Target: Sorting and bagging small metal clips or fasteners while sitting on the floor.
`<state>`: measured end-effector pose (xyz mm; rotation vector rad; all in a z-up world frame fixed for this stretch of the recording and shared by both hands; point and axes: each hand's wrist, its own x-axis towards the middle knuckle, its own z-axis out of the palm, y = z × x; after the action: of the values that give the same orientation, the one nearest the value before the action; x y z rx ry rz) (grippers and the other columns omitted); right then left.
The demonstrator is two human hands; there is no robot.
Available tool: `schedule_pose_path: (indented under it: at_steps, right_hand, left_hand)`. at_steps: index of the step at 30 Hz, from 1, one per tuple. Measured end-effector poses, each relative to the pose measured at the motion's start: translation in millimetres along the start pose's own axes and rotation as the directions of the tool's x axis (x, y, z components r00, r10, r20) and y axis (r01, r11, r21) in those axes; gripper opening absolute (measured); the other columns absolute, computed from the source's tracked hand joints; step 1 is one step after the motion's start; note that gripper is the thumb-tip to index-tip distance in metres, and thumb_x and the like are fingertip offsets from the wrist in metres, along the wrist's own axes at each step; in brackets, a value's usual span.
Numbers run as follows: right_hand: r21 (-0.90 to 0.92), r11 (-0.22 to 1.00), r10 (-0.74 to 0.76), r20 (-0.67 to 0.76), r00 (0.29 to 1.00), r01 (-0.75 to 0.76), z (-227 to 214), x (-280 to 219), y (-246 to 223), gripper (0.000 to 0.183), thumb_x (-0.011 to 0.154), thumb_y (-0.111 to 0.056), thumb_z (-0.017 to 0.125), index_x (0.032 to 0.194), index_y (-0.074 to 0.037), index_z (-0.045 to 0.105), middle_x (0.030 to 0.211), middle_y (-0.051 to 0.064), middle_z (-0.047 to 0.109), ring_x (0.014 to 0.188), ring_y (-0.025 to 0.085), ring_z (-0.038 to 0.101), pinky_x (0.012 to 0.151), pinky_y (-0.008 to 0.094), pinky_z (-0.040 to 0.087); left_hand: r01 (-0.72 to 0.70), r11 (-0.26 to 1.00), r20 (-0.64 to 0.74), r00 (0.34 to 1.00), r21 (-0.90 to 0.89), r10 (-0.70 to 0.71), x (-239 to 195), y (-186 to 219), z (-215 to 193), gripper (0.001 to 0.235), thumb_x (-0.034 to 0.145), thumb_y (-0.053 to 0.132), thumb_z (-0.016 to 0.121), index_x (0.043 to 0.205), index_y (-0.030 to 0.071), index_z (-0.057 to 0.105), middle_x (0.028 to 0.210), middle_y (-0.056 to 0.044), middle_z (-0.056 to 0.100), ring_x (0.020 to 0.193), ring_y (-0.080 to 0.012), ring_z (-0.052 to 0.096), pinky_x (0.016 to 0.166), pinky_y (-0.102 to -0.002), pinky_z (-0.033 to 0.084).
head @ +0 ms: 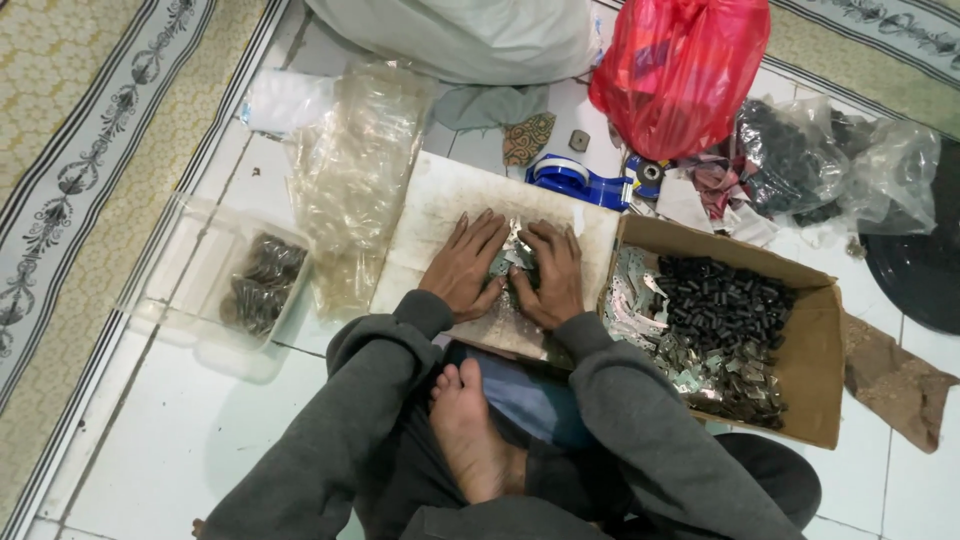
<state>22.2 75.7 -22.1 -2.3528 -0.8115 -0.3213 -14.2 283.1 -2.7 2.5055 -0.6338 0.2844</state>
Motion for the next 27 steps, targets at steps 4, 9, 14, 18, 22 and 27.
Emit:
schedule_pose_path:
  at_steps: [4, 9, 14, 18, 22, 27]
  right_hand:
    - [0.016, 1.000, 0.019, -0.029, 0.999, -0.019, -10.6, 16.9, -27.1, 0.035, 0.097, -0.020, 0.067, 0.132, -0.017, 0.061, 0.140, 0.008, 0.053, 0.141, 0.039, 0.048, 0.121, 0.066, 0.022]
    - [0.080, 0.995, -0.053, -0.035, 0.998, 0.056, 22.0, 48.7, -59.6, 0.016, 0.097, -0.020, 0.070, 0.114, -0.020, 0.069, 0.118, -0.004, 0.061, 0.122, 0.020, 0.063, 0.112, 0.047, 0.037]
    - [0.026, 0.993, -0.120, 0.125, 0.985, 0.118, 78.9, 87.9, -101.5, 0.016, 0.095, -0.023, 0.072, 0.111, -0.021, 0.071, 0.117, -0.002, 0.066, 0.122, 0.023, 0.063, 0.111, 0.052, 0.038]
    - [-0.152, 0.975, -0.104, 0.332, 0.937, 0.162, 115.2, 100.5, -116.0, 0.027, 0.089, -0.029, 0.076, 0.114, -0.021, 0.072, 0.125, 0.003, 0.068, 0.136, 0.029, 0.056, 0.118, 0.059, 0.029]
    - [-0.200, 0.964, -0.067, 0.447, 0.892, 0.173, 130.2, 103.5, -122.2, 0.046, 0.080, -0.029, 0.079, 0.125, -0.019, 0.070, 0.133, 0.006, 0.067, 0.142, 0.031, 0.051, 0.121, 0.066, 0.020]
    - [-0.213, 0.948, -0.204, 0.165, 0.965, 0.237, 137.9, 102.9, -120.2, 0.015, 0.090, -0.015, 0.077, 0.104, -0.019, 0.076, 0.106, 0.000, 0.077, 0.117, 0.020, 0.068, 0.116, 0.056, 0.026]
  left_hand:
    - [0.097, 0.994, -0.219, 0.970, -0.042, -0.104, -9.2, -11.9, -11.8, 0.054, 0.098, 0.021, 0.056, 0.148, 0.003, 0.048, 0.142, -0.020, 0.051, 0.143, -0.0420, 0.046, 0.126, -0.056, 0.032]
    - [0.791, 0.588, -0.345, 0.512, -0.167, -0.787, -50.8, -82.2, 2.3, 0.036, 0.087, 0.023, 0.063, 0.122, 0.017, 0.057, 0.124, -0.005, 0.046, 0.116, -0.0313, 0.057, 0.093, -0.047, 0.056]
    - [0.799, -0.129, 0.282, 0.053, -0.588, -0.958, -87.9, -163.7, 67.3, 0.054, 0.086, 0.039, 0.067, 0.137, 0.023, 0.056, 0.132, -0.011, 0.053, 0.113, -0.0347, 0.066, 0.088, -0.051, 0.060]
    - [0.679, -0.164, 0.247, 0.026, -0.716, -0.969, -85.8, -146.4, 51.6, 0.057, 0.096, 0.036, 0.062, 0.148, 0.015, 0.055, 0.133, -0.015, 0.062, 0.126, -0.0371, 0.062, 0.100, -0.053, 0.053]
    - [0.590, -0.104, 0.138, 0.014, -0.801, -0.990, -71.0, -93.9, 4.8, 0.050, 0.096, 0.025, 0.064, 0.143, 0.011, 0.058, 0.138, -0.012, 0.056, 0.136, -0.0353, 0.053, 0.112, -0.053, 0.045]
    - [0.148, 0.030, -0.032, -0.015, -0.989, -0.999, -59.6, -66.4, -16.8, 0.019, 0.092, 0.018, 0.075, 0.107, 0.009, 0.067, 0.104, -0.013, 0.069, 0.095, -0.0201, 0.069, 0.081, -0.038, 0.061]
